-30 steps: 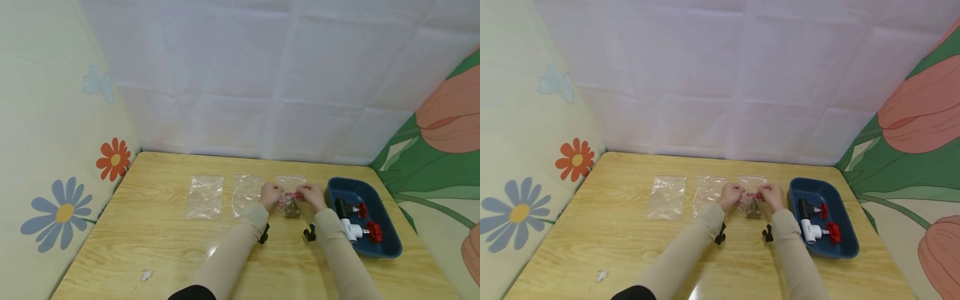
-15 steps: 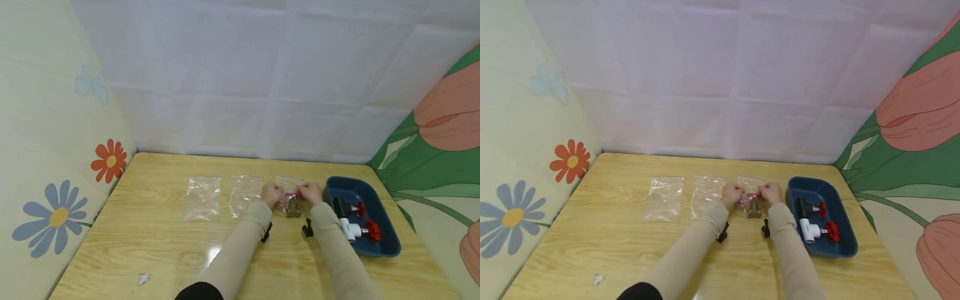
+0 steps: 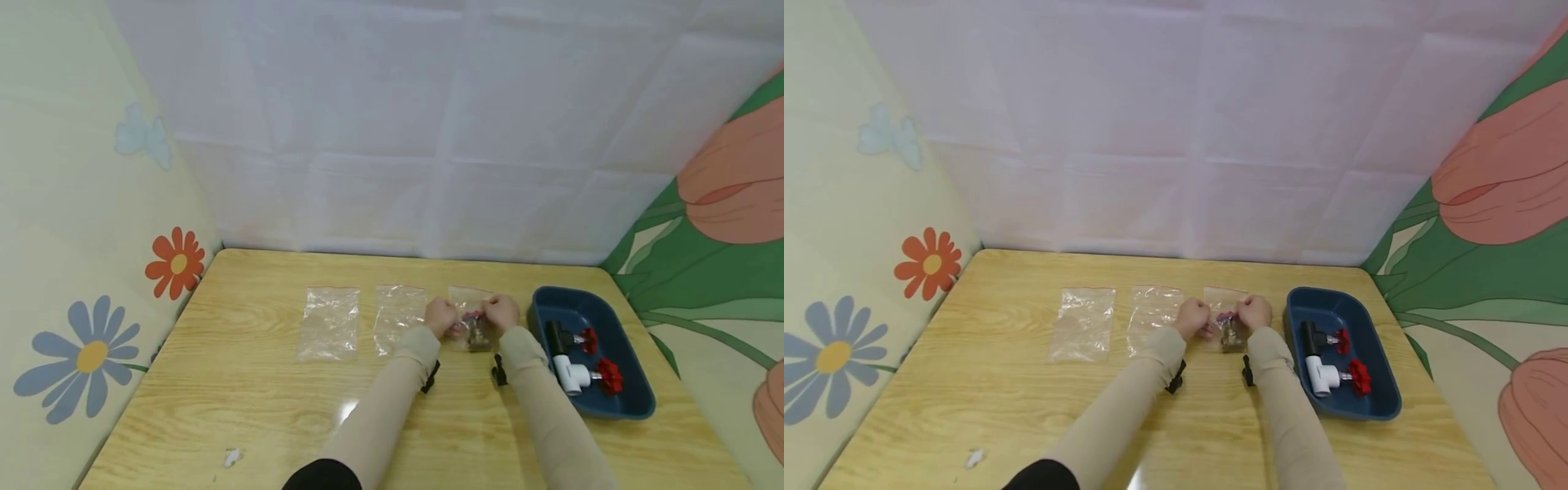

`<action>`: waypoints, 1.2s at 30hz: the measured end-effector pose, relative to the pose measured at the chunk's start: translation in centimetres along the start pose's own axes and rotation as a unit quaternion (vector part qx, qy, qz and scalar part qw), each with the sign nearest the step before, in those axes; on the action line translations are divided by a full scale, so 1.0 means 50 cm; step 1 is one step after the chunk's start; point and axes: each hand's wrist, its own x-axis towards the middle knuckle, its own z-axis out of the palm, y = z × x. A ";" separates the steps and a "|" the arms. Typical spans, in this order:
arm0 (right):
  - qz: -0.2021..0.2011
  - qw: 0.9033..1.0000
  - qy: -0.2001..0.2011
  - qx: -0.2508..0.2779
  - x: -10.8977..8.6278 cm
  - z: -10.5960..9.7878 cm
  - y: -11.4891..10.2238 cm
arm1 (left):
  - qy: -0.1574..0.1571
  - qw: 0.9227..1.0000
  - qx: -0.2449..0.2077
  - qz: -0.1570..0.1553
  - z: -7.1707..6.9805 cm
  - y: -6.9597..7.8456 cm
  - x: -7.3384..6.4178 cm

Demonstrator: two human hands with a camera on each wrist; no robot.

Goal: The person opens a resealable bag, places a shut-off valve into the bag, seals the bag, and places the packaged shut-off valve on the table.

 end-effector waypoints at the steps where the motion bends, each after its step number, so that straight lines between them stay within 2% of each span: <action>1: 0.000 1.000 -0.004 0.003 -0.001 0.000 -0.001 | 0.001 1.000 -0.007 -0.004 -0.001 0.000 0.001; 6: 0.010 1.000 -0.018 0.020 -0.003 -0.002 0.003 | -0.004 1.000 -0.024 -0.007 -0.010 -0.003 0.004; 10: 0.007 1.000 -0.014 0.020 -0.013 -0.004 0.001 | -0.007 0.999 0.042 0.018 -0.024 -0.003 0.002; 13: 0.007 1.000 -0.003 0.018 -0.027 -0.005 -0.004 | -0.007 0.994 0.101 0.043 -0.035 -0.002 -0.002; 17: -0.004 1.000 0.019 -0.001 -0.049 -0.006 -0.013 | 0.005 0.979 0.175 0.101 -0.049 0.001 -0.014; 20: -0.014 0.999 0.039 -0.011 -0.063 -0.007 -0.019 | 0.014 0.969 0.212 0.127 -0.061 0.013 -0.030; 24: -0.030 0.997 0.072 -0.006 -0.073 -0.008 -0.026 | -0.007 0.958 0.244 0.150 -0.086 0.032 -0.052; 27: -0.058 0.994 0.089 -0.002 -0.086 -0.012 -0.034 | -0.021 0.938 0.290 0.188 -0.107 0.036 -0.059; 29: -0.079 0.993 0.093 -0.001 -0.098 -0.015 -0.040 | -0.029 0.930 0.305 0.203 -0.119 0.037 -0.064; 33: -0.103 0.991 0.082 -0.003 -0.120 -0.020 -0.047 | -0.034 0.921 0.315 0.225 -0.137 0.037 -0.074; 36: -0.109 0.992 0.063 0.000 -0.139 -0.019 -0.053 | -0.035 0.921 0.310 0.233 -0.153 0.039 -0.091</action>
